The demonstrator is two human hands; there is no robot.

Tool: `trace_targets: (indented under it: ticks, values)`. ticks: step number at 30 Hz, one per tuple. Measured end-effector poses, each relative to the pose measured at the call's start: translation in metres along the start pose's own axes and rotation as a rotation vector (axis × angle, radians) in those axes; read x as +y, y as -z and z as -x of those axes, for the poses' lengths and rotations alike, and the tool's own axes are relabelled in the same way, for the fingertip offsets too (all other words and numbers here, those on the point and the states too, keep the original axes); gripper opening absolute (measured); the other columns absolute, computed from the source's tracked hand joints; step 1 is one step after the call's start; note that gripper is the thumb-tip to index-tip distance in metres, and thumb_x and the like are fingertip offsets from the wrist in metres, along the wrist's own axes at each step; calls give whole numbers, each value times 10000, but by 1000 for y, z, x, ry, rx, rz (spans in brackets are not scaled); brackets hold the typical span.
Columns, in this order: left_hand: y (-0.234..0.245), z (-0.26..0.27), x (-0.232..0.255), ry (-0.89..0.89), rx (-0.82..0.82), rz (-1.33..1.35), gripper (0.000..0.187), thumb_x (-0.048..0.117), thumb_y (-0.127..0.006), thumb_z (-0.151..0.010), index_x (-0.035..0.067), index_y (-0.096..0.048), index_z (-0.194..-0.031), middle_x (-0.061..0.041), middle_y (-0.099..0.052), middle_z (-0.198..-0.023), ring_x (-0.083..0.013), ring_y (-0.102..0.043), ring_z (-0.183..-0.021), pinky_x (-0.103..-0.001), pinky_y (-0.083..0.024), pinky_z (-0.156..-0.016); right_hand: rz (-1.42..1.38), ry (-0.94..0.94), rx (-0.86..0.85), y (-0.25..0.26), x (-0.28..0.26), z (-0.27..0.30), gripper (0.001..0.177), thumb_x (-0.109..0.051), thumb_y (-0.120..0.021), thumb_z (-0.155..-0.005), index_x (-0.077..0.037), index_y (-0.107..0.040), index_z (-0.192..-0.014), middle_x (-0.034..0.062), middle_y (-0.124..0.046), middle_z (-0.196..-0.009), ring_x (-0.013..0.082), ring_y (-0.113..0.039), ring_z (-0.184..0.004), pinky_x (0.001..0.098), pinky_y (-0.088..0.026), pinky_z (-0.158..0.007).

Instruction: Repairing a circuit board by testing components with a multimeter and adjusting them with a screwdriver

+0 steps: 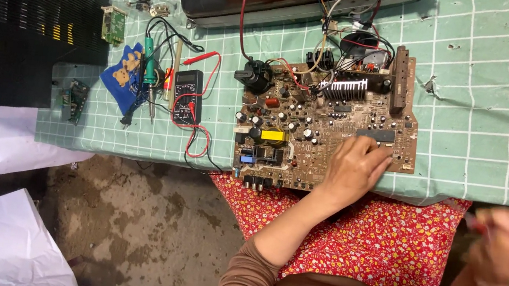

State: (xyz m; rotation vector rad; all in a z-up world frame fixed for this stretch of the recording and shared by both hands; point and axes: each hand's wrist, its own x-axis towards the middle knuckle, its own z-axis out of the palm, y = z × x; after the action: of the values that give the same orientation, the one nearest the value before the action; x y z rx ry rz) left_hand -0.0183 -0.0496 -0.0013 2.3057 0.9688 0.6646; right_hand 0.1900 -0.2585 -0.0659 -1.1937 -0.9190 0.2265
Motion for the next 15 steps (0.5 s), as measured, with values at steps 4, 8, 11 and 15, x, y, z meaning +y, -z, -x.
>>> trace_targets:
  ticks: [4,8,11,15]
  values:
    - [-14,-8,3,-18,7,-71,93,53,-688,-929,18,-745,-993,-109,-588,-881,-209,-527,-761,-316,-500,-673,173,10,-36,-57,-14,-44,139,24,-593,-1143,146,-651,-1112,229,-664,-902,267,-645,-721,353,-570,-699]
    - [-16,-18,12,5,5,-74,75,34,-684,-923,2,-749,-942,-104,-575,-812,-222,-525,-735,-334,-506,-684,199,-171,-14,-69,-18,-40,122,78,-614,-1179,171,-647,-1107,254,-644,-1009,300,-630,-818,388,-550,-783]
    - [-18,-29,19,15,-99,-159,117,55,-676,-913,-29,-722,-846,-149,-597,-811,-277,-565,-749,-414,-532,-743,215,-188,-20,-76,-22,-43,103,121,-588,-1172,190,-636,-1112,269,-641,-1023,302,-616,-800,387,-541,-764]
    - [-24,-39,25,39,-172,-240,127,-64,-596,-906,-58,-711,-854,-162,-598,-798,-282,-570,-720,-429,-526,-716,198,-220,0,-75,-20,-40,263,-77,-616,-1195,171,-628,-1107,259,-640,-1019,294,-612,-792,381,-537,-768]
